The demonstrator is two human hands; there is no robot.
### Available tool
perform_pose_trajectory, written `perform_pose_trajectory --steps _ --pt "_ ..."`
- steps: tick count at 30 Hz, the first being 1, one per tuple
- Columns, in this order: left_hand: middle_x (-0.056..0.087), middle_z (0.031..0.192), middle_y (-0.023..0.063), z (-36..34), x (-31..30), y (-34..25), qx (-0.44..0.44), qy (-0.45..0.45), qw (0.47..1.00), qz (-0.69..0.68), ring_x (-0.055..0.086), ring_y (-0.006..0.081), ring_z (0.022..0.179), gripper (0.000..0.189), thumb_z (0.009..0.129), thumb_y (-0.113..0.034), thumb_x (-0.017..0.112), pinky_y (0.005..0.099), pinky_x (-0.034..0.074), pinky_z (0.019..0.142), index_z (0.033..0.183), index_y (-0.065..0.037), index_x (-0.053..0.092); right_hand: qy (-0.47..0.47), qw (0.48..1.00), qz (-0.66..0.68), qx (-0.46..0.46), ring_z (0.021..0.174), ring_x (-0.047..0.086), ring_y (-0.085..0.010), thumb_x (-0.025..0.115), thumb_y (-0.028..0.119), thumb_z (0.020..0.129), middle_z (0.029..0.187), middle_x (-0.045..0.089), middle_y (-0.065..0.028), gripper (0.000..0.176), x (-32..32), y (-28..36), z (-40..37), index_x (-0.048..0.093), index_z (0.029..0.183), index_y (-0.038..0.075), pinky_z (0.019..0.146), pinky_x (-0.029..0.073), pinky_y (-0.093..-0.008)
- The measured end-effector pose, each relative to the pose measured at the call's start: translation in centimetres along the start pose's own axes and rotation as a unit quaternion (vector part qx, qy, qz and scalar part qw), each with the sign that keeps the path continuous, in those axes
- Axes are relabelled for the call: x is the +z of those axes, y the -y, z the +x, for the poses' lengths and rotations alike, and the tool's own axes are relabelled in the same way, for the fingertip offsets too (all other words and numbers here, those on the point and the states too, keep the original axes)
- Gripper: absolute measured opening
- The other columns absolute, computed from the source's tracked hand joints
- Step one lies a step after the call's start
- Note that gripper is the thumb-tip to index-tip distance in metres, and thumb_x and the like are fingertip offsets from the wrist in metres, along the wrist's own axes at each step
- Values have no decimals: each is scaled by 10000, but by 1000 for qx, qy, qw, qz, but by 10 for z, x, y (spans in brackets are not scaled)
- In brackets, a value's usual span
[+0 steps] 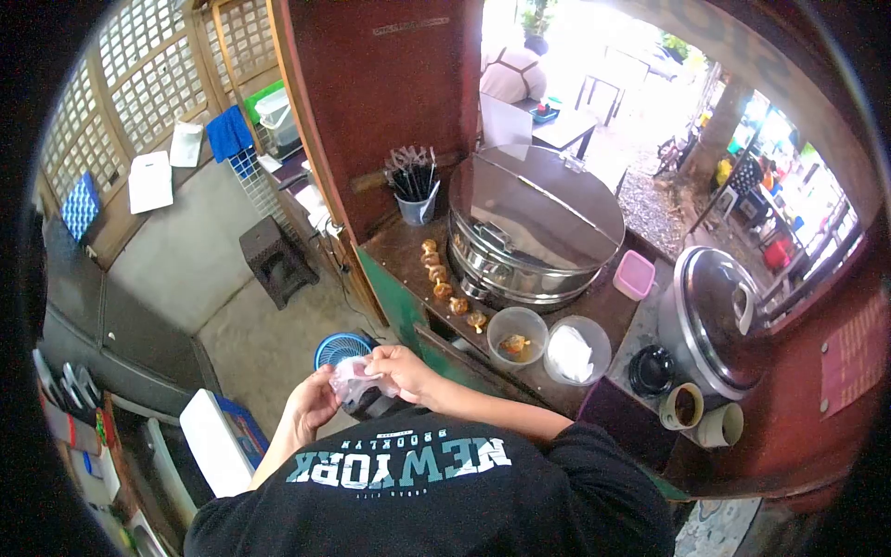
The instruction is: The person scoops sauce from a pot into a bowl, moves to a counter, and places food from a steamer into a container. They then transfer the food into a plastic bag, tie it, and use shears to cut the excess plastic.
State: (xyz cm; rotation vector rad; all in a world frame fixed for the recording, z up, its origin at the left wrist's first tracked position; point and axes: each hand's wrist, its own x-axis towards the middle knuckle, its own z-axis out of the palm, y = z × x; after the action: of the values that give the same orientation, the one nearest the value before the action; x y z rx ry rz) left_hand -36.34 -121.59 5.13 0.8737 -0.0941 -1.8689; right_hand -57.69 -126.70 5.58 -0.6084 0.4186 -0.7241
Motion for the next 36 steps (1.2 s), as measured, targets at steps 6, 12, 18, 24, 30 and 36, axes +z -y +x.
perform_pose_trajectory --steps 6,12,18,24,30,36 --pt "613 924 84 5 9 -7 -1 67 992 -106 629 220 831 152 917 1 479 344 553 685 989 -110 554 86 960 258 60 729 608 -172 496 24 840 783 587 -51 126 -34 -10 12 490 924 117 726 511 -317" --pt "546 839 7 -5 46 -4 160 112 946 260 531 92 708 345 729 89 553 238 451 644 1022 -86 503 -23 997 -55 42 765 587 -147 550 65 819 874 577 -54 413 -1 6 -1 444 1218 53 719 483 -281" --pt "462 787 -17 -11 67 10 249 35 780 573 478 74 672 449 650 116 583 211 383 590 1049 -67 489 -47 758 -620 -196 717 582 -138 642 66 720 770 599 -62 252 17 -1 -8 608 962 3 639 470 -287" --pt "483 639 60 -13 60 11 307 -127 630 702 523 197 598 438 651 51 611 330 411 557 1058 -91 535 26 982 -171 -78 621 518 -131 473 -45 749 675 547 -18 129 -5 -8 -4 553 680 30 600 391 -233" --pt "574 691 92 5 40 12 407 -191 645 617 583 225 650 292 733 -19 646 336 453 606 1006 -74 558 119 991 -25 62 611 452 -76 587 66 802 685 486 8 61 12 6 -18 526 796 66 587 370 -215" --pt "558 637 122 -7 63 17 431 -177 621 630 568 245 587 178 784 -132 686 355 438 569 759 -25 547 -171 700 -661 -210 625 571 -361 692 231 773 703 574 -174 262 25 5 -28 531 685 44 554 444 -427"
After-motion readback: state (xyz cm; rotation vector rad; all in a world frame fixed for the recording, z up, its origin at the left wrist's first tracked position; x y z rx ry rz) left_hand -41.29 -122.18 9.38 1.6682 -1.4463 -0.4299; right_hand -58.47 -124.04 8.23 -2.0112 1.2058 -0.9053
